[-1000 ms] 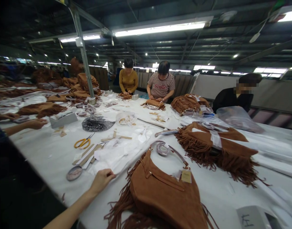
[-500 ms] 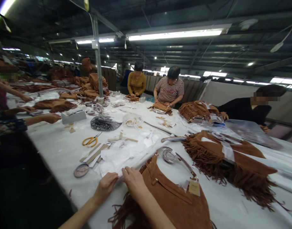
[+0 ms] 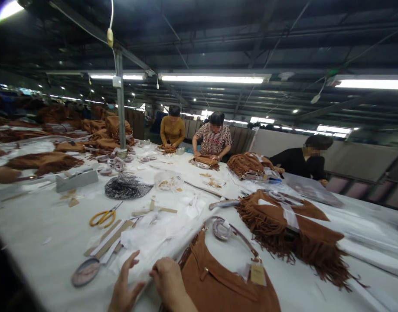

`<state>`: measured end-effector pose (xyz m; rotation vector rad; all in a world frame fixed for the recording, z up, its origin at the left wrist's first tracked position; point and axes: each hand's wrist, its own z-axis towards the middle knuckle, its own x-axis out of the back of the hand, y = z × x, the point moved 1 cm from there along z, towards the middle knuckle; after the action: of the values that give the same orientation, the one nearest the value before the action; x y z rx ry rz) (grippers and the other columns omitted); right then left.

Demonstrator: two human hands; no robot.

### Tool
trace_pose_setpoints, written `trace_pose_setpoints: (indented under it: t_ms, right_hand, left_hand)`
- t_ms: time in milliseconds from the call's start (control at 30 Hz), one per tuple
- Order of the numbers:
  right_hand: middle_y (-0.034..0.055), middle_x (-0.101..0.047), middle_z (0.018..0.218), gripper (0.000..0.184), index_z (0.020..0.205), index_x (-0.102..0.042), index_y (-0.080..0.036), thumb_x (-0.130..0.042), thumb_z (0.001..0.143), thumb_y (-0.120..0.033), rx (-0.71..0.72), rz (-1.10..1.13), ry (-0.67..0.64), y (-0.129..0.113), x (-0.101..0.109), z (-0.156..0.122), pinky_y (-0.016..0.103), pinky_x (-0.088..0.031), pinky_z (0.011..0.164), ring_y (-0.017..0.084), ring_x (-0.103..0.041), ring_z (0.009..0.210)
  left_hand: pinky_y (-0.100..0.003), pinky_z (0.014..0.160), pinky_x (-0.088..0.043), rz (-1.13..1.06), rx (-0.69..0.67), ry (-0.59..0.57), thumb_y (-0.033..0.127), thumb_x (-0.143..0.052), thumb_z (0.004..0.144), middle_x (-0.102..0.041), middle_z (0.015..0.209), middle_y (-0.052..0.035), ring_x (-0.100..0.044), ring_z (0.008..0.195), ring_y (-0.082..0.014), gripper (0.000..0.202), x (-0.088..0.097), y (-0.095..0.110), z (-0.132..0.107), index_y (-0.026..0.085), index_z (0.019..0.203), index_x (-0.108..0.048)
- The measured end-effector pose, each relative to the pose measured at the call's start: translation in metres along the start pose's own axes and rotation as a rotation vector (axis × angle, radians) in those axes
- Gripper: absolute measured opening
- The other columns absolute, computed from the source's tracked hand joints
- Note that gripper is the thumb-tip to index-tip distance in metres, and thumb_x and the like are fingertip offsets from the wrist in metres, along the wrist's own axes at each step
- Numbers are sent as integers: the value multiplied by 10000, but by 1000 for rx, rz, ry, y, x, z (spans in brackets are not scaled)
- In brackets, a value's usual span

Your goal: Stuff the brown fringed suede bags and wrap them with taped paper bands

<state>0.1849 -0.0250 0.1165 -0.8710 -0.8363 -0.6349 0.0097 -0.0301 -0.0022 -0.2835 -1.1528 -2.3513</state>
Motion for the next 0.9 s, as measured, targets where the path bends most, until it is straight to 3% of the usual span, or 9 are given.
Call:
trace_pose_setpoints:
  t_ms: [100,200,333,400,533,633,767,833,900]
  right_hand:
    - [20,-651,758,122,794,-643,-191,-561,878,-225,-35,120,36,-20,10,-12,290,-470,711,157,-591,757]
    - [46,-682,926,122,882,-649,-213,-528,887,-225,-36,305,131,-47,45,-24,316,-442,830,190,-592,925]
    - [32,-661,870,198,936,-635,-208,-480,924,-332,-156,515,221,-79,107,-45,266,-454,742,167,-594,822]
    - [7,-623,772,214,900,-616,-198,-497,917,-374,-258,587,369,-89,135,-58,237,-443,658,142,-566,715]
    - [-29,-547,664,260,899,-581,-188,-542,886,-445,-425,661,752,-97,178,-89,204,-402,549,106,-489,597]
    - [-51,-503,640,276,909,-564,-199,-578,860,-471,-488,738,926,-104,200,-115,182,-353,467,79,-421,521]
    - [-38,-530,676,281,912,-552,-215,-605,838,-481,-511,746,983,-130,223,-148,183,-361,435,85,-451,511]
    - [-23,-548,686,284,922,-551,-220,-608,834,-484,-495,685,984,-147,232,-162,194,-377,433,101,-484,524]
    - [-10,-562,693,279,934,-551,-222,-594,846,-483,-474,604,987,-159,239,-174,203,-378,426,111,-494,520]
  left_hand:
    - [-513,961,-456,-5,3,-25,592,-575,794,-374,1405,-205,-497,1197,-305,874,14,24,14,189,1446,-156]
    - [-562,1049,-333,33,-89,-88,551,-687,723,-297,1453,-205,-314,1335,-341,901,36,61,46,182,1412,-238]
    - [-573,1095,-218,-5,-299,-418,385,-658,801,-554,1245,-80,-439,1231,-285,272,59,125,79,235,1015,-587]
    - [-545,1089,-246,-91,-350,-580,268,-542,877,-643,1040,-40,-556,1059,-219,67,61,158,71,227,898,-591]
    - [-440,981,-415,-309,-364,-679,236,-449,910,-634,985,-72,-590,923,-187,185,54,213,16,205,1081,-510]
    - [-391,870,-486,-472,-314,-483,405,-529,886,-581,1067,-105,-562,996,-220,294,61,241,-15,207,1088,-451]
    - [-466,958,-437,-579,-267,-211,653,-588,752,-472,1236,-165,-477,1170,-301,713,87,276,-7,197,1250,-358]
    - [-503,1016,-383,-554,-268,-334,694,-603,703,-421,1325,-187,-429,1230,-334,883,93,296,-3,183,1356,-299]
    - [-464,1007,-404,-579,-269,-627,630,-604,753,-491,1287,-160,-479,1187,-314,781,86,314,-15,189,1352,-370]
